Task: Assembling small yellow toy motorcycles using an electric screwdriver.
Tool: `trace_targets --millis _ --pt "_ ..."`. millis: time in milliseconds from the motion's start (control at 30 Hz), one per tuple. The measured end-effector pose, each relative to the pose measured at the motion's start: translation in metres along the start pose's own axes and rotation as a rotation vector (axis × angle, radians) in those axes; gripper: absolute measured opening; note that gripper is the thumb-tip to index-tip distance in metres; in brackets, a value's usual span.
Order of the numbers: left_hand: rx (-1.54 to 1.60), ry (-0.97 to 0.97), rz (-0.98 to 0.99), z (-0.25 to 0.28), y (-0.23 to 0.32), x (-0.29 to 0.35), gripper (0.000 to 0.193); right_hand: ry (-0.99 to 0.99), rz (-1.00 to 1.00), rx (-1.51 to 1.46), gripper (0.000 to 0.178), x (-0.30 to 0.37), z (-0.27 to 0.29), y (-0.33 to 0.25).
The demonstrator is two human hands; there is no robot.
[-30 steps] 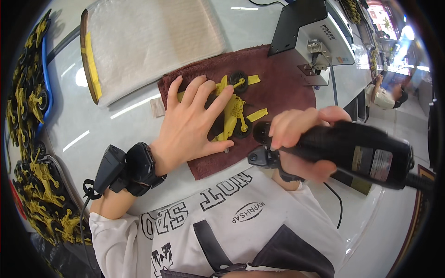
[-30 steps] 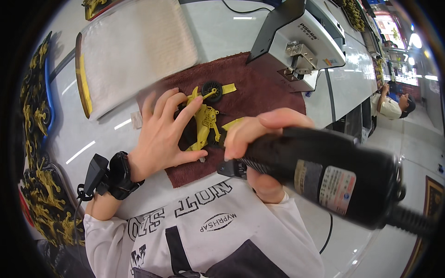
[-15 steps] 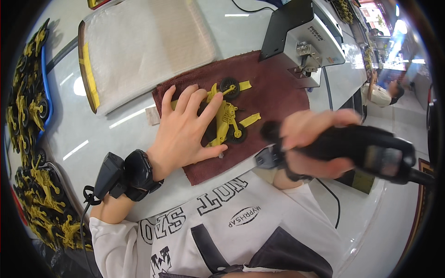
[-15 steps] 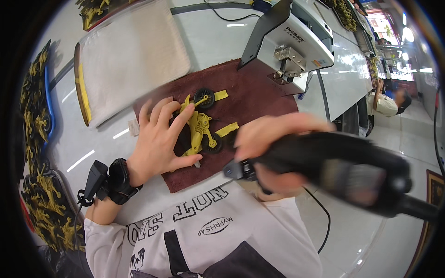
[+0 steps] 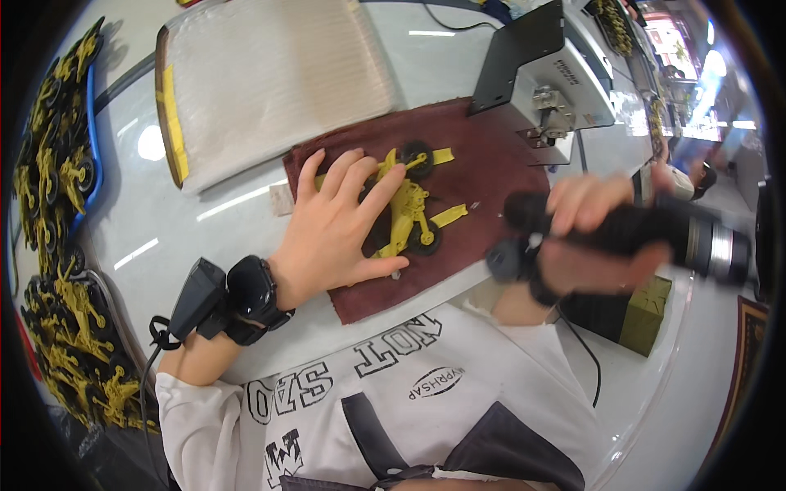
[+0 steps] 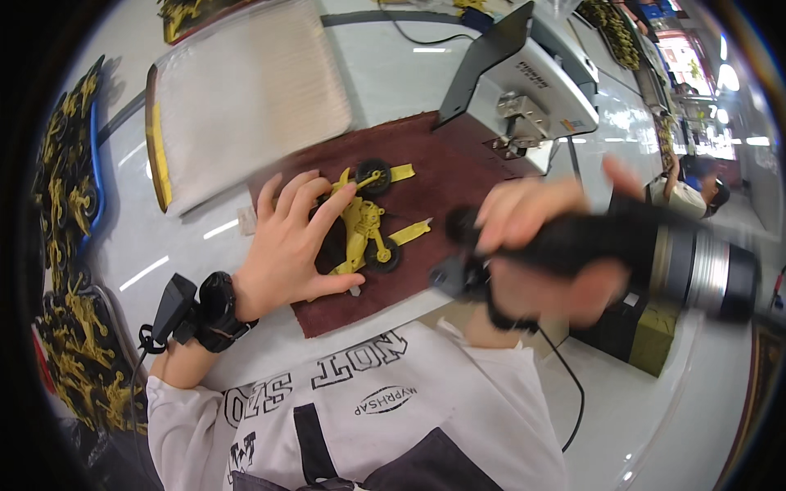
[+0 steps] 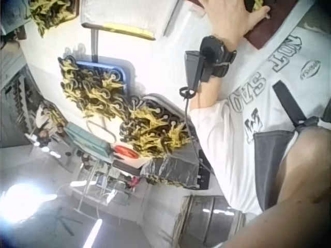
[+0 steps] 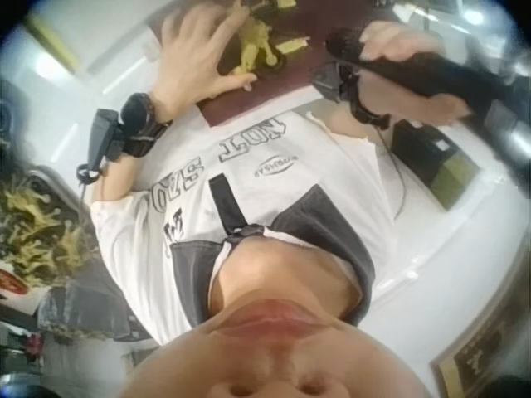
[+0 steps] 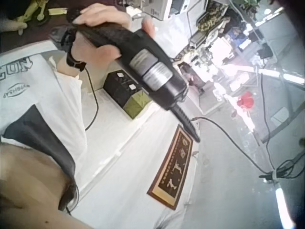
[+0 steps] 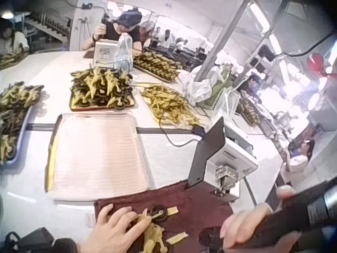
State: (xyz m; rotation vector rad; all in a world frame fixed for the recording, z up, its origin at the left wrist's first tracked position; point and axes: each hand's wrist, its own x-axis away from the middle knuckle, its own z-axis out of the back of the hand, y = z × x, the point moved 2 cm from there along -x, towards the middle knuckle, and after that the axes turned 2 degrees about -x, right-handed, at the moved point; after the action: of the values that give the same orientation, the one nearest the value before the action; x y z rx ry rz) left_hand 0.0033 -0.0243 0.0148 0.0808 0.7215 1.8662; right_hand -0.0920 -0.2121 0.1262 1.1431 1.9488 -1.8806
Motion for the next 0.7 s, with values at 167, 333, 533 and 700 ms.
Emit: trace_targets --millis 167,333,533,700 --pt "0.035 0.011 -0.014 0.000 0.002 0.000 0.091 -0.359 0.044 -0.157 0.084 0.034 -0.046 -0.001" --pt "0.055 0.016 0.026 -0.003 -0.002 0.006 0.091 -0.361 -0.049 -0.073 0.081 0.044 -0.053 0.013" --pt "0.044 0.016 0.006 -0.001 0.001 0.003 0.089 -0.514 -0.190 -0.223 0.079 0.036 -0.053 0.021" --pt "0.013 -0.011 0.003 -0.002 0.000 0.002 0.088 -0.427 -0.090 -0.090 0.060 0.041 -0.058 0.028"
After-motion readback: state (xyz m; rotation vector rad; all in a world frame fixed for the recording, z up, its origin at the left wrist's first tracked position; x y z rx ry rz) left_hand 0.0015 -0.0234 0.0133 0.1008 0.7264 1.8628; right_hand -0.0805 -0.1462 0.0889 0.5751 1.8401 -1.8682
